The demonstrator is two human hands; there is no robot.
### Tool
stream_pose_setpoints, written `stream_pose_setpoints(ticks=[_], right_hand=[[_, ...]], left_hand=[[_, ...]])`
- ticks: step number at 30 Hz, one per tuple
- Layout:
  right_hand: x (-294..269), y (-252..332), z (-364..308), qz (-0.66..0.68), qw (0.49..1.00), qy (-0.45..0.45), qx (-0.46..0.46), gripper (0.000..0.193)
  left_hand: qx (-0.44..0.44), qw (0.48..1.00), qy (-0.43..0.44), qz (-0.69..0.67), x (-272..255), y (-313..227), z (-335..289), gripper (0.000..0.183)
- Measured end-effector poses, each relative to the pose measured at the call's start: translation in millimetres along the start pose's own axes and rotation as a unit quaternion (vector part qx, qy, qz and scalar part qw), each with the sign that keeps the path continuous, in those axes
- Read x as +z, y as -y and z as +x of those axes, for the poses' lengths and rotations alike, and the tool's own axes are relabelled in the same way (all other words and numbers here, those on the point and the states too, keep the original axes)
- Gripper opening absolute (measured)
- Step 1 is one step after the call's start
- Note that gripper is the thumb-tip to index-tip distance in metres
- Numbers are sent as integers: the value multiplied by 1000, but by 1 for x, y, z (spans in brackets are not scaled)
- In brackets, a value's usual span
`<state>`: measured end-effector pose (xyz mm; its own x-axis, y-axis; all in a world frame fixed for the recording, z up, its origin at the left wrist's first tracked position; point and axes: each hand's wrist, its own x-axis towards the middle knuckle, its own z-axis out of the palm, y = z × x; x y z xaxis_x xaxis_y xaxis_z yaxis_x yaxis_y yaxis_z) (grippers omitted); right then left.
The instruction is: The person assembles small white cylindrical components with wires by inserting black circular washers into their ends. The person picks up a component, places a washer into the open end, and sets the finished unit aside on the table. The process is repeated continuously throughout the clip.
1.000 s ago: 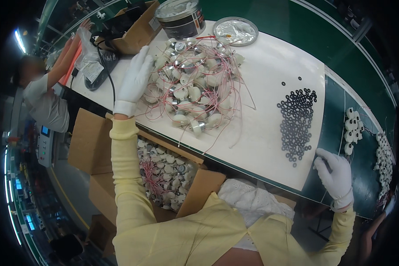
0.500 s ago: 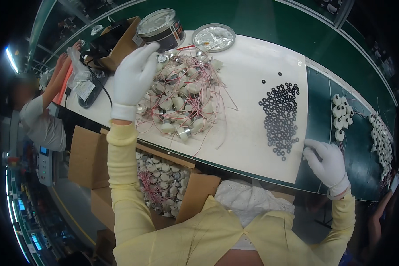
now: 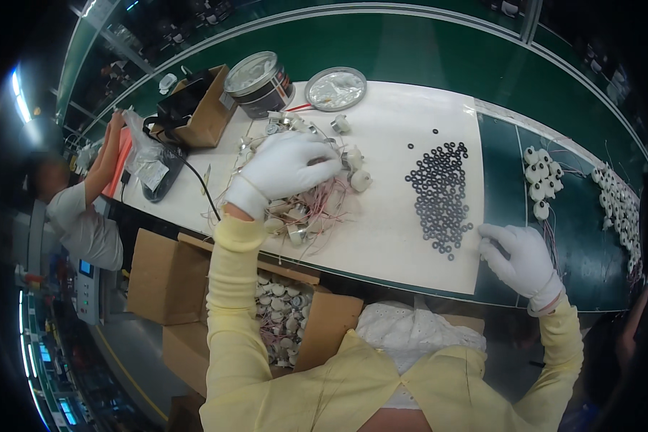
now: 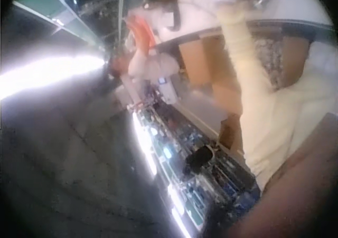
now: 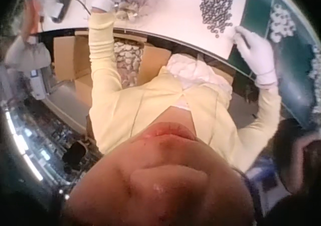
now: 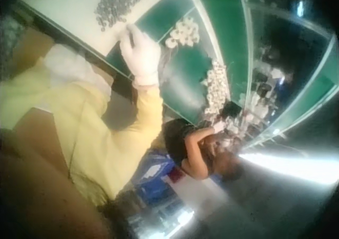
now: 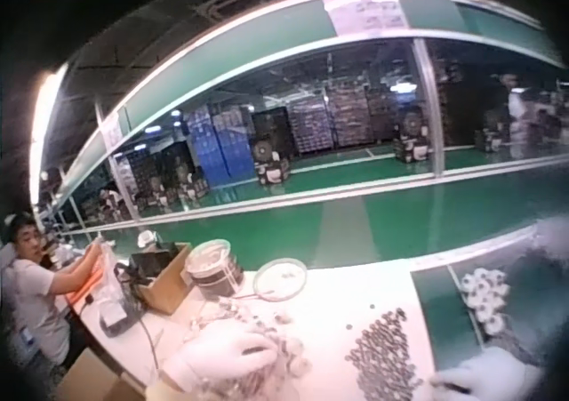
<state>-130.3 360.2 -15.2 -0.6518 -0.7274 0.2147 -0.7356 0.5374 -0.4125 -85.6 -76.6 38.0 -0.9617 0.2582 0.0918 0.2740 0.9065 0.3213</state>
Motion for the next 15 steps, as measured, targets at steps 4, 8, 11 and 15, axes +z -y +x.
stream_pose_setpoints(ticks=[4,8,11,15], right_hand=[[-2,1,0,-5,1000,11,0,24],[-3,7,2,-27,1000,5,-8,24],[3,4,5,-13,1000,-3,-23,24],[1,4,0,-38,999,4,-29,26]], left_hand=[[-82,991,-85,58,-19,11,16,34],[-12,959,-192,206,1,19,50,40],[-7,989,-60,137,23,29,53,41],[-41,995,30,87,9,-2,40,42]])
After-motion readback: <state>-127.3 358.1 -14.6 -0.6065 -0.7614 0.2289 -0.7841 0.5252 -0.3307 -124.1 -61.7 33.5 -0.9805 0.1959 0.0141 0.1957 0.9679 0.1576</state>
